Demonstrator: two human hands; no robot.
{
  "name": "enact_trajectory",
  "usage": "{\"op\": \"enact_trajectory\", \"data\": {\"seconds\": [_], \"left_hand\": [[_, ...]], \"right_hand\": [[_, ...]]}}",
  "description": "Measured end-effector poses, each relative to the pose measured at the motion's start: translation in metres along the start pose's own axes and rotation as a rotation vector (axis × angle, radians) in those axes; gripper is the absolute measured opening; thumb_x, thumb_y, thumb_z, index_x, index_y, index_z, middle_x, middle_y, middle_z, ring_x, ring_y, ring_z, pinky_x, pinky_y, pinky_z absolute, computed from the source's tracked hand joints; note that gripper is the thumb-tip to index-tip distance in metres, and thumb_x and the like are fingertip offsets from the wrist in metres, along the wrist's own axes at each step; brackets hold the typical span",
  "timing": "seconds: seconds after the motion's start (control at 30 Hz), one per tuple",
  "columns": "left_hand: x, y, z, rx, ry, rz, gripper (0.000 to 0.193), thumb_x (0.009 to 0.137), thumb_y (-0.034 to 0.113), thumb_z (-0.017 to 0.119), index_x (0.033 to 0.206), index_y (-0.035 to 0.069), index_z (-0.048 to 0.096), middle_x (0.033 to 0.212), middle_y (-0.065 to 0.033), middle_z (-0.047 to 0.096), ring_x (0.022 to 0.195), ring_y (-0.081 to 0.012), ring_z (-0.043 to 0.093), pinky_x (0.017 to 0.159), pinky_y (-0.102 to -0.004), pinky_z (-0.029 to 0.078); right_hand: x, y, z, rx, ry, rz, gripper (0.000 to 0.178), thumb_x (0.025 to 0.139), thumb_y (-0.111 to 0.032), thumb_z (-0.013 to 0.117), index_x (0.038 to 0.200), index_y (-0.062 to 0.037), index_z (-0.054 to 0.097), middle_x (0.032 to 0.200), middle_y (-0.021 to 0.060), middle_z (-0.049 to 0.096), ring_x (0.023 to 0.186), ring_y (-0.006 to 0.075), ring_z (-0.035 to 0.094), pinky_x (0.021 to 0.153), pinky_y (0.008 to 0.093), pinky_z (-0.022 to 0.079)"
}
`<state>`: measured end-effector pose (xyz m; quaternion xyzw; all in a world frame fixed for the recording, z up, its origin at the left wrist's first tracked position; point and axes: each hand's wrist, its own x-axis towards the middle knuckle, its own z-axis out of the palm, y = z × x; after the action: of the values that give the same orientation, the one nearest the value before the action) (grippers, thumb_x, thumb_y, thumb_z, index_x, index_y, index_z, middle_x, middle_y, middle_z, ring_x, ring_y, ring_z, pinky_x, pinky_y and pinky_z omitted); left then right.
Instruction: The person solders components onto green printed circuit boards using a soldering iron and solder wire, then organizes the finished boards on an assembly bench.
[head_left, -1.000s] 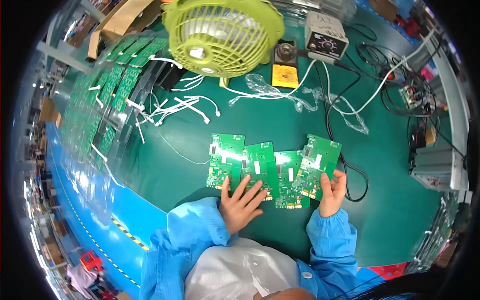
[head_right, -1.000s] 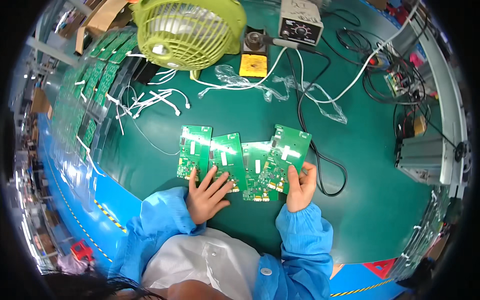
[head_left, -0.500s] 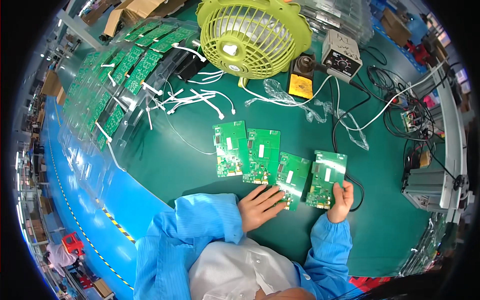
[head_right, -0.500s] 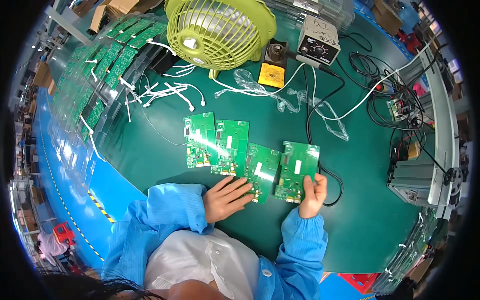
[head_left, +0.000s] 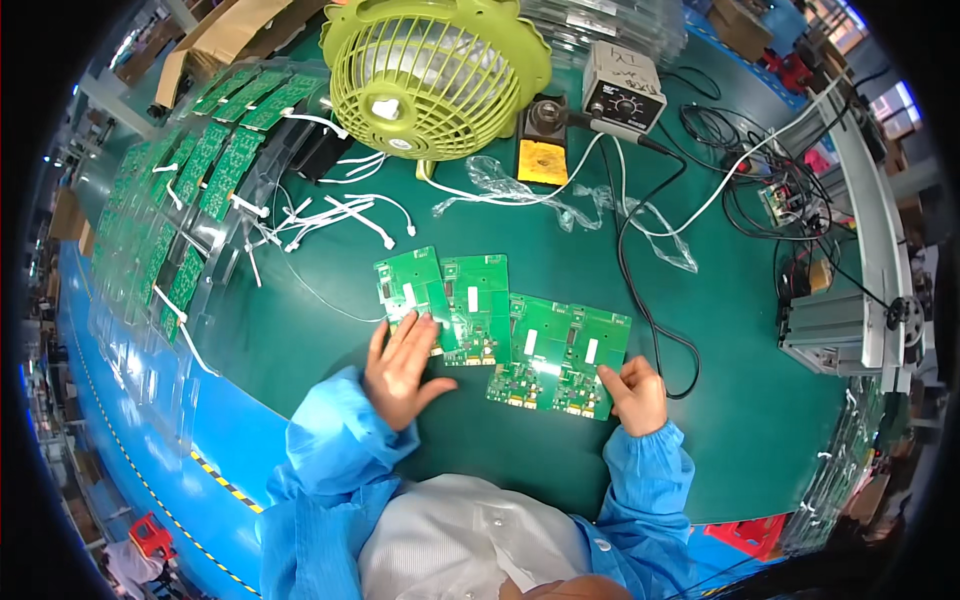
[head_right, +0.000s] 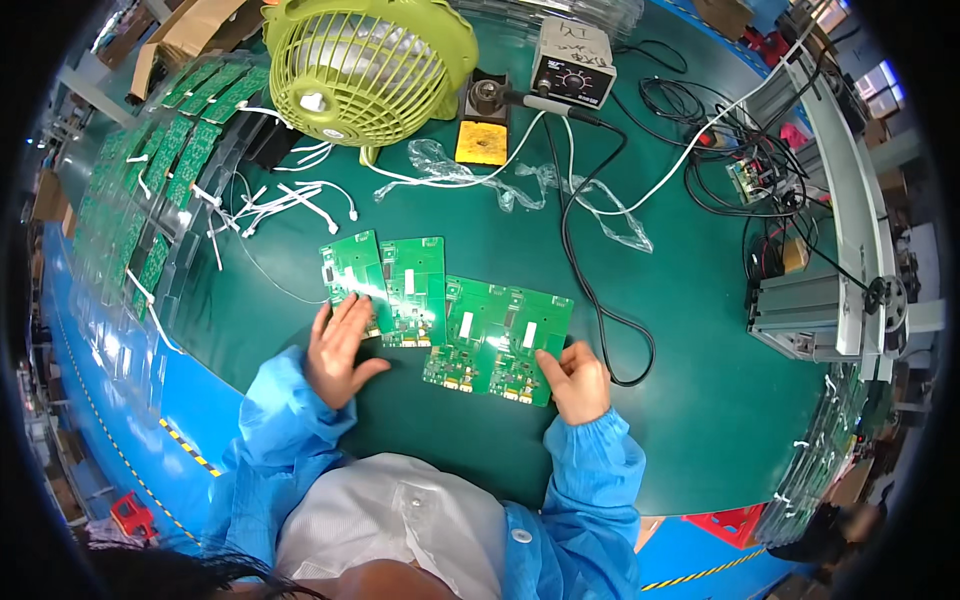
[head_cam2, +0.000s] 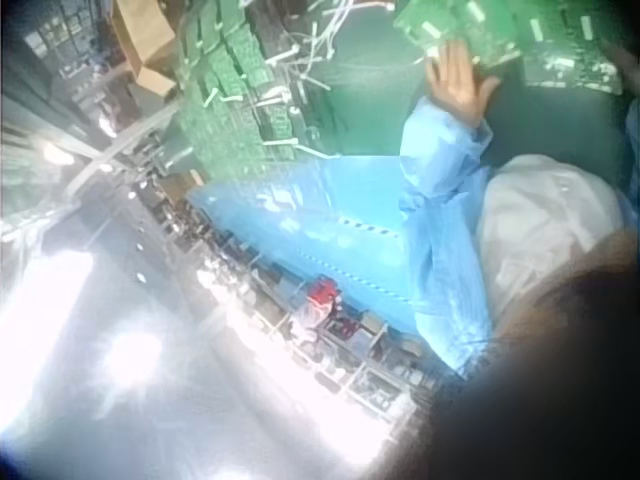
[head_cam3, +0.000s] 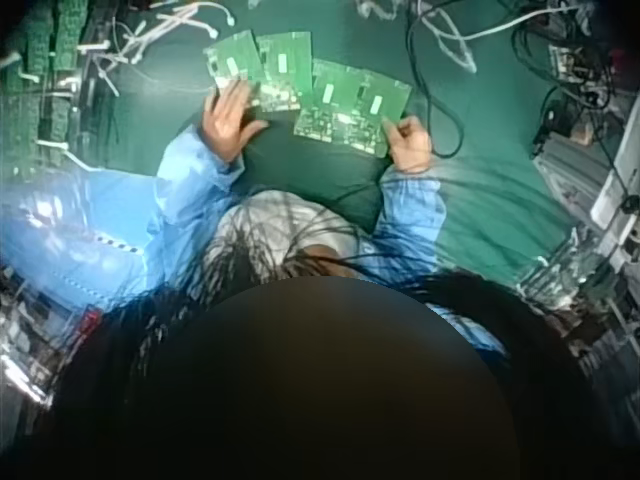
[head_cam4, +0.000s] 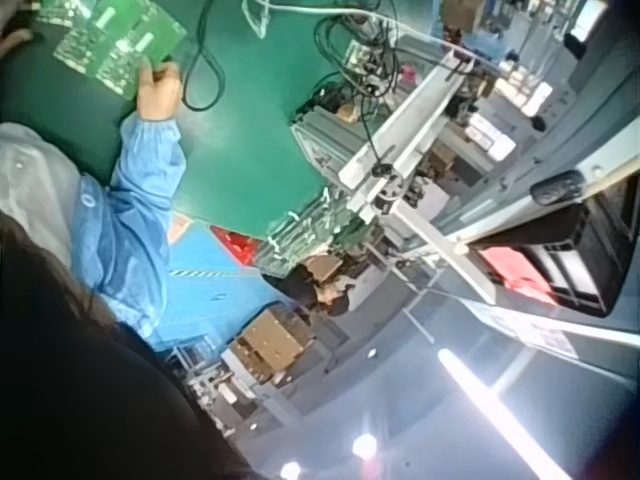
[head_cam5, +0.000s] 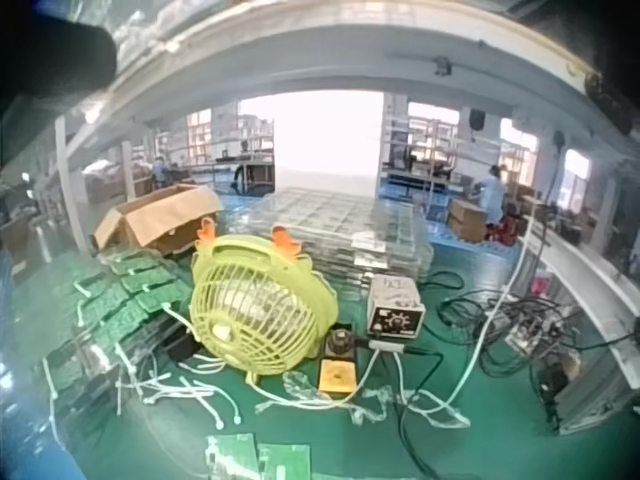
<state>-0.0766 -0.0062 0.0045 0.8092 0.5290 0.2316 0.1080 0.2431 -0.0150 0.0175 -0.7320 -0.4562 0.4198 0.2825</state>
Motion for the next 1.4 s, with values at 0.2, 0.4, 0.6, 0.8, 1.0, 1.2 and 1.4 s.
{"op": "enact_trajectory", "data": {"seconds": [0.2,0.4,0.6,0.8,1.0,1.2,1.4], "left_hand": [[-0.008,-0.023,-0.023,0.047,-0.042,-0.015,0.06,0.076,0.042,0.064,0.121,0.003,0.054,0.127,-0.0131,0.053,0.123,-0.0286,0.046,0.104,-0.0492,0.026],[0.011,0.014,-0.001,0.036,-0.005,0.243,0.061,0.074,0.042,0.064,0.12,0.004,0.053,0.122,-0.0132,0.055,0.122,-0.0264,0.047,0.106,-0.0502,0.024],[0.017,0.011,0.014,-0.163,0.032,0.139,0.07,0.068,0.046,0.067,0.121,0.004,0.052,0.12,-0.0125,0.055,0.121,-0.0244,0.048,0.107,-0.0503,0.024],[0.004,-0.013,0.007,-0.076,-0.044,0.188,0.079,0.064,0.049,0.067,0.125,0.003,0.049,0.124,-0.0116,0.053,0.12,-0.0266,0.048,0.107,-0.0494,0.025],[0.01,-0.003,0.001,-0.129,-0.139,0.292,0.078,0.065,0.049,0.069,0.127,0.008,0.048,0.13,-0.0126,0.048,0.127,-0.0286,0.04,0.108,-0.0507,0.022],[0.015,0.013,0.033,-0.081,-0.048,0.417,0.067,0.073,0.05,0.062,0.125,0.01,0.049,0.132,-0.0124,0.045,0.131,-0.0278,0.034,0.107,-0.0531,0.02],[0.011,0.012,0.069,-0.149,0.007,0.445,0.06,0.08,0.049,0.058,0.125,0.01,0.049,0.135,-0.0116,0.043,0.13,-0.0274,0.036,0.107,-0.0515,0.021]], "right_hand": [[0.001,-0.003,-0.012,-0.015,-0.064,0.095,0.028,0.08,-0.014,0.068,0.065,-0.0049,0.046,0.051,0.0039,0.05,0.037,0.0102,0.041,0.036,0.0216,0.034],[-0.001,-0.012,-0.015,-0.021,-0.126,0.212,0.031,0.078,-0.018,0.07,0.062,-0.0049,0.047,0.049,0.004,0.05,0.037,0.0115,0.044,0.037,0.022,0.036],[-0.002,-0.017,-0.012,-0.06,-0.105,0.238,0.032,0.077,-0.019,0.072,0.061,-0.0053,0.047,0.047,0.0039,0.05,0.036,0.0114,0.043,0.037,0.0222,0.036],[0.001,-0.015,-0.013,-0.099,-0.088,0.226,0.032,0.076,-0.017,0.072,0.061,-0.0056,0.047,0.047,0.0043,0.051,0.036,0.0112,0.043,0.036,0.0217,0.036],[0.002,-0.009,-0.008,0.034,-0.05,0.172,0.029,0.076,-0.012,0.071,0.064,-0.0062,0.046,0.048,0.0057,0.052,0.035,0.0114,0.042,0.034,0.0218,0.035],[0.016,-0.046,-0.017,-0.085,-0.12,-0.087,0.02,0.076,-0.008,0.071,0.082,-0.0002,0.054,0.057,0.0063,0.055,0.043,0.0114,0.048,0.04,0.0212,0.039],[0.086,-0.131,0.007,0.178,-0.15,-0.248,0.054,0.078,-0.012,0.069,0.125,-0.0017,0.044,0.075,0.0079,0.06,0.054,0.0127,0.053,0.045,0.0212,0.041]]}}
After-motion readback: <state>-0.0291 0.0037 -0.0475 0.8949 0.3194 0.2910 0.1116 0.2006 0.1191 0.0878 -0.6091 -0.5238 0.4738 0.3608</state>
